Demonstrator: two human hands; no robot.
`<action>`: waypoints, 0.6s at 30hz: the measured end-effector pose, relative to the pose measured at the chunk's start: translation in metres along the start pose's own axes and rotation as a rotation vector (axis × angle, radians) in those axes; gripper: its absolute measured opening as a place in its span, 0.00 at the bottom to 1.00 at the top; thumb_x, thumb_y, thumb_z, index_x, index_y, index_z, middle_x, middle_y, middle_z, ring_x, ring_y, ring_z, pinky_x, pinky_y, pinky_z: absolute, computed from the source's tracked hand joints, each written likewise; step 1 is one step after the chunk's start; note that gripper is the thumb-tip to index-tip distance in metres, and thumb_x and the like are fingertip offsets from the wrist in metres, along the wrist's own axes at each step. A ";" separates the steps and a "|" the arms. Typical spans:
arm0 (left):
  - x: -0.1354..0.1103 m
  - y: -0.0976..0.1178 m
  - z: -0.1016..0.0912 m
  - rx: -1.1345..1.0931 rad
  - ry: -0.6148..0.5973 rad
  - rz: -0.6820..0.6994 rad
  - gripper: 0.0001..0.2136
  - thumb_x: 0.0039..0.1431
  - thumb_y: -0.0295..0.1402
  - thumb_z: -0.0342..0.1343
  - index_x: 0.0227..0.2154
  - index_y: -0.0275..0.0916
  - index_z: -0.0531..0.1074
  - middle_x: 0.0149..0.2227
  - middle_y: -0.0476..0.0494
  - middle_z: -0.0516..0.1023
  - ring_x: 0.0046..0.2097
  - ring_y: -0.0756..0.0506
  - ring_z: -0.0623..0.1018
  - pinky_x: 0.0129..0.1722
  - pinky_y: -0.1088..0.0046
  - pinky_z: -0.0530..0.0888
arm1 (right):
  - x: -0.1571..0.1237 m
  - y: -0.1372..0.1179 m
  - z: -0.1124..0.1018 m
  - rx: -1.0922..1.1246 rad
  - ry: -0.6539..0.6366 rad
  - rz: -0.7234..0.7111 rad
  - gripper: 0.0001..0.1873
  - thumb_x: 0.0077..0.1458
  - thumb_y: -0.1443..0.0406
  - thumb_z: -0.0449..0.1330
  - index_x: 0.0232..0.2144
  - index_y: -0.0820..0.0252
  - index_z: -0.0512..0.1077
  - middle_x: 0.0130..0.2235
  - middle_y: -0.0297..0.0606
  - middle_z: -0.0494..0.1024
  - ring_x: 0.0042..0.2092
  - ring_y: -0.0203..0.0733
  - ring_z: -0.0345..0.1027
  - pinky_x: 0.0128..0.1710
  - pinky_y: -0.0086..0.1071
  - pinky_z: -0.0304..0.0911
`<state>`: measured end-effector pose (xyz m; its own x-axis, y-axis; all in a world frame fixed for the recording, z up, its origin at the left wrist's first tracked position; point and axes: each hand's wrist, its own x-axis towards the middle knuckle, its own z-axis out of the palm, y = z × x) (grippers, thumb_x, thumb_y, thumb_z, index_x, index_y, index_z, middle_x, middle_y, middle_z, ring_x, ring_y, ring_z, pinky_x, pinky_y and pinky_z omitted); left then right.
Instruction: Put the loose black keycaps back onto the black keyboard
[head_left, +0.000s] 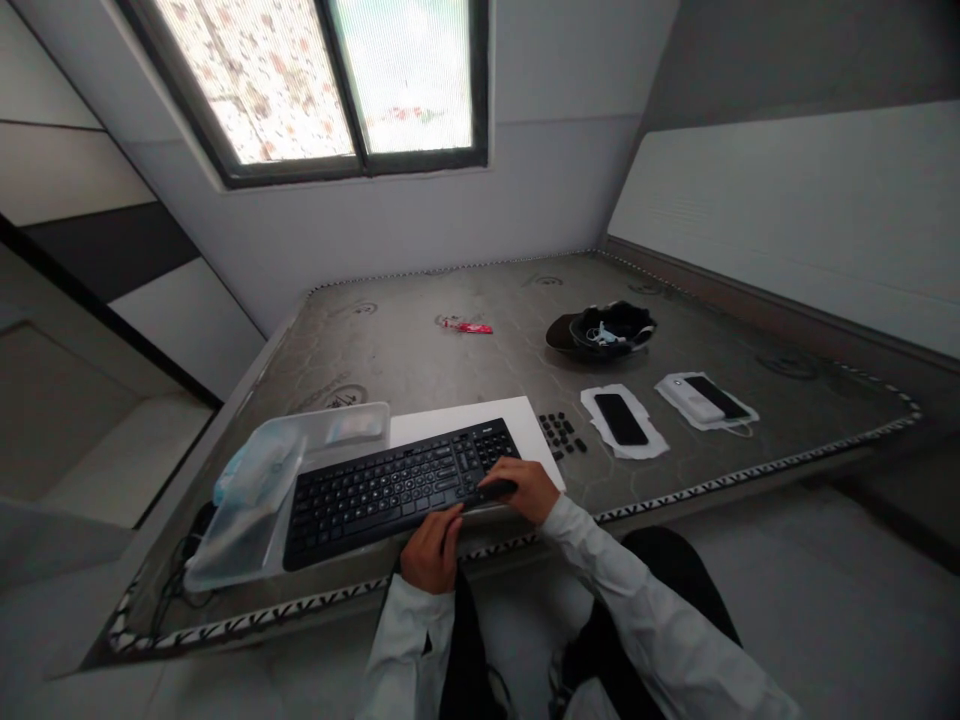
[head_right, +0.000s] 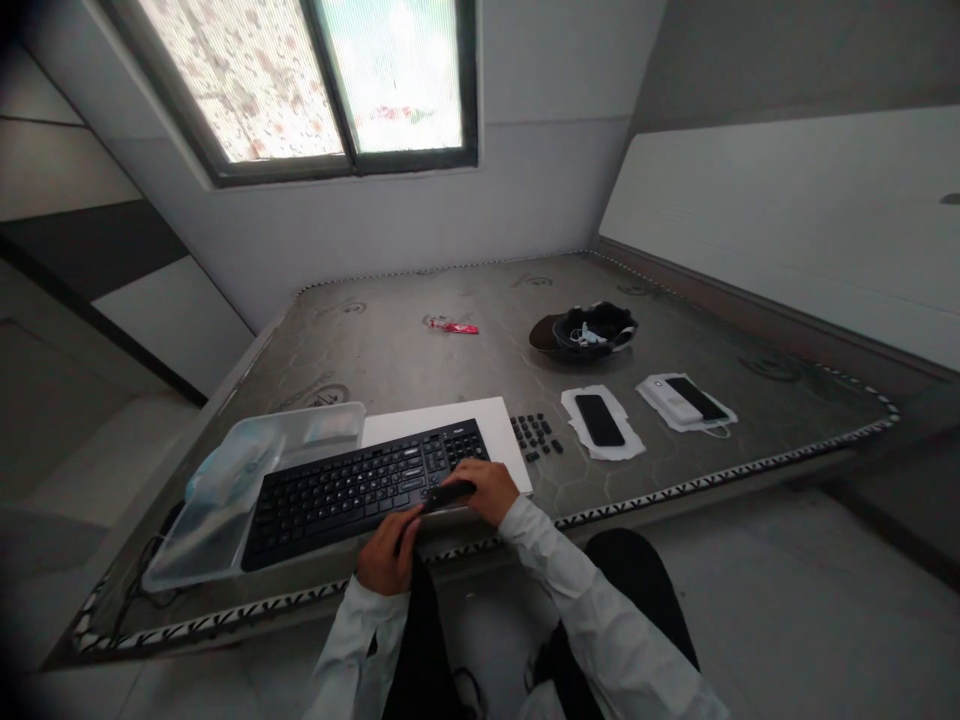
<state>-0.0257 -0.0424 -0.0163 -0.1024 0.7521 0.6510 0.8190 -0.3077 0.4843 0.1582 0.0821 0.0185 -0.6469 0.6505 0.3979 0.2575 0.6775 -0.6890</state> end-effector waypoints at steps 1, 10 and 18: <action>0.000 0.001 0.001 0.006 -0.013 -0.007 0.10 0.63 0.30 0.47 0.41 0.40 0.73 0.37 0.46 0.79 0.38 0.51 0.78 0.42 0.78 0.73 | 0.002 0.007 -0.011 -0.024 0.036 0.023 0.08 0.51 0.65 0.63 0.37 0.53 0.77 0.37 0.35 0.78 0.39 0.37 0.72 0.40 0.28 0.64; 0.005 -0.001 0.008 0.250 -0.064 -0.016 0.11 0.62 0.33 0.50 0.44 0.41 0.72 0.39 0.43 0.75 0.39 0.49 0.76 0.40 0.73 0.72 | 0.003 0.119 -0.115 -0.493 0.426 0.593 0.15 0.52 0.52 0.60 0.36 0.55 0.77 0.37 0.40 0.78 0.39 0.41 0.71 0.37 0.29 0.61; 0.013 0.002 0.015 0.516 -0.135 0.105 0.19 0.55 0.40 0.58 0.51 0.52 0.70 0.52 0.45 0.72 0.48 0.41 0.73 0.47 0.63 0.67 | 0.015 0.165 -0.110 -0.623 0.082 0.756 0.16 0.53 0.51 0.59 0.40 0.49 0.77 0.43 0.38 0.77 0.44 0.42 0.70 0.38 0.28 0.60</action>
<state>-0.0171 -0.0242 -0.0158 0.0410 0.8114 0.5831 0.9952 -0.0851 0.0484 0.2699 0.2410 -0.0224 -0.1095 0.9932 0.0407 0.9309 0.1168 -0.3462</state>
